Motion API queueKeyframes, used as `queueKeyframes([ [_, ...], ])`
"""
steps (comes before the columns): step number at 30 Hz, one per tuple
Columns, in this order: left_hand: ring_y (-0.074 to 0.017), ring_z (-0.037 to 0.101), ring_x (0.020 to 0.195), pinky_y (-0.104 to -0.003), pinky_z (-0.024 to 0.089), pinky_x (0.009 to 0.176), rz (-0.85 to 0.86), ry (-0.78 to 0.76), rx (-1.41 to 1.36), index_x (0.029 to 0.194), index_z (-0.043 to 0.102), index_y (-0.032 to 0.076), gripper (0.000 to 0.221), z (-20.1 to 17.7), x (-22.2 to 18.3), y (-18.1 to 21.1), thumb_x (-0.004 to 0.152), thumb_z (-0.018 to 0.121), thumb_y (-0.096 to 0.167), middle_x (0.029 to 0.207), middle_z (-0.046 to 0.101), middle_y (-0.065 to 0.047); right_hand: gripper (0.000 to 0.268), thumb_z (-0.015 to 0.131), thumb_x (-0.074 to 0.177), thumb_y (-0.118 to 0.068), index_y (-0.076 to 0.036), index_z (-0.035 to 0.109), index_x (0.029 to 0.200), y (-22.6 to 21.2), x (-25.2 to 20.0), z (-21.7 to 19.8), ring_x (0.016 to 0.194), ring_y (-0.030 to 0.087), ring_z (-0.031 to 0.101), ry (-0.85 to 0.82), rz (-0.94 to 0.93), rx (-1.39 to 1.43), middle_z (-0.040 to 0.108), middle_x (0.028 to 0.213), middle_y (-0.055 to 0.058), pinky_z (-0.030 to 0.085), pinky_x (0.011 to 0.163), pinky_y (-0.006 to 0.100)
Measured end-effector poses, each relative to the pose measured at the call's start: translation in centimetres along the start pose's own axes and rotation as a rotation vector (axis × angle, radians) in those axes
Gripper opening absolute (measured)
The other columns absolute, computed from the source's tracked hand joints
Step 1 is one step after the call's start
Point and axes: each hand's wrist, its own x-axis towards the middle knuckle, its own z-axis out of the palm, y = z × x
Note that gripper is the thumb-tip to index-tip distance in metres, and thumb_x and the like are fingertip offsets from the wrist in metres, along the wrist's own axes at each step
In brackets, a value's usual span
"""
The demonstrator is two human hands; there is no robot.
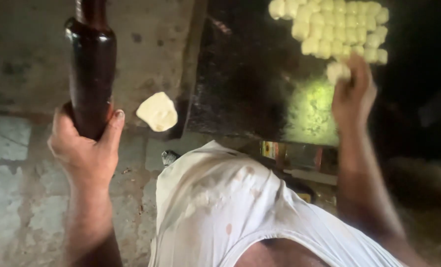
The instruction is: Flatten small dough balls into discs using a rolling pin.
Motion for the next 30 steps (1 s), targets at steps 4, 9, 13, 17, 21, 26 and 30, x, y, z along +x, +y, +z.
queueKeyframes([
  [4, -0.0260, 0.075, 0.095, -0.038, 0.057, 0.088, 0.040, -0.039, -0.082, 0.113, 0.062, -0.001, 0.037, 4.4, 0.1, 3.9, 0.095, 0.089, 0.017, 0.105, 0.075, -0.013, 0.050, 0.060, 0.090, 0.006, -0.015, 0.059, 0.135, 3.4, -7.9, -0.6, 0.133, 0.028, 0.059, 0.095, -0.325, -0.341, 0.063, 0.141, 0.008, 0.042, 0.112, 0.047],
  [9, -0.0370, 0.070, 0.093, -0.047, 0.055, 0.080, 0.150, -0.139, 0.209, 0.115, 0.065, 0.000, 0.046, 10.8, 0.5, 8.4, 0.093, 0.094, 0.028, 0.106, 0.071, -0.018, 0.067, 0.049, 0.098, -0.026, -0.007, 0.031, 0.159, -0.7, -9.2, -2.4, 0.154, 0.033, 0.028, -0.483, -0.032, -0.502, 0.033, 0.165, 0.017, 0.011, 0.124, 0.058],
  [13, -0.0363, 0.066, 0.097, -0.048, 0.055, 0.078, 0.371, -0.148, 0.420, 0.126, 0.062, 0.003, 0.058, 17.4, 0.7, 11.2, 0.089, 0.092, 0.038, 0.108, 0.069, -0.015, 0.081, 0.038, 0.101, -0.057, -0.013, 0.010, 0.163, -2.3, -9.6, -2.2, 0.156, 0.033, 0.007, -0.714, 0.008, -0.585, 0.006, 0.170, 0.013, -0.005, 0.122, 0.056],
  [17, -0.0313, 0.063, 0.102, -0.045, 0.058, 0.076, 0.506, -0.362, 0.435, 0.127, 0.062, 0.006, 0.060, 24.6, 0.2, 12.3, 0.088, 0.088, 0.044, 0.109, 0.067, -0.013, 0.082, 0.044, 0.098, -0.060, -0.013, 0.019, 0.161, 0.0, -9.4, -2.3, 0.153, 0.041, 0.009, -0.647, -0.184, -0.609, 0.008, 0.168, 0.017, -0.001, 0.118, 0.058],
  [21, -0.0287, 0.061, 0.106, -0.044, 0.059, 0.070, 0.538, -0.692, 0.533, 0.133, 0.060, 0.008, 0.066, 27.5, -1.4, 15.0, 0.087, 0.080, 0.051, 0.113, 0.065, -0.011, 0.060, 0.052, 0.101, -0.051, -0.015, 0.046, 0.149, 5.4, -10.6, -6.8, 0.134, 0.039, 0.040, -0.467, 0.051, -0.076, 0.035, 0.168, 0.013, 0.029, 0.105, 0.058],
  [26, -0.0291, 0.057, 0.120, -0.044, 0.061, 0.077, 0.769, -0.945, 0.520, 0.136, 0.055, 0.017, 0.068, 31.1, -1.4, 17.2, 0.090, 0.057, 0.067, 0.137, 0.055, -0.013, 0.016, 0.062, 0.098, -0.015, -0.010, 0.067, 0.113, 7.5, -7.2, -8.3, 0.101, 0.046, 0.064, 0.200, -0.245, -0.492, 0.064, 0.113, 0.024, 0.051, 0.087, 0.052],
  [30, -0.0370, 0.070, 0.104, -0.047, 0.064, 0.078, 0.354, -1.118, 0.593, 0.153, 0.042, 0.011, 0.074, 33.9, 2.0, 19.8, 0.102, 0.039, 0.065, 0.162, 0.034, -0.022, 0.016, 0.059, 0.113, -0.010, -0.004, 0.064, 0.126, 16.4, -2.6, -4.2, 0.106, 0.046, 0.064, 0.138, -0.180, -0.323, 0.067, 0.119, 0.025, 0.051, 0.089, 0.053],
])
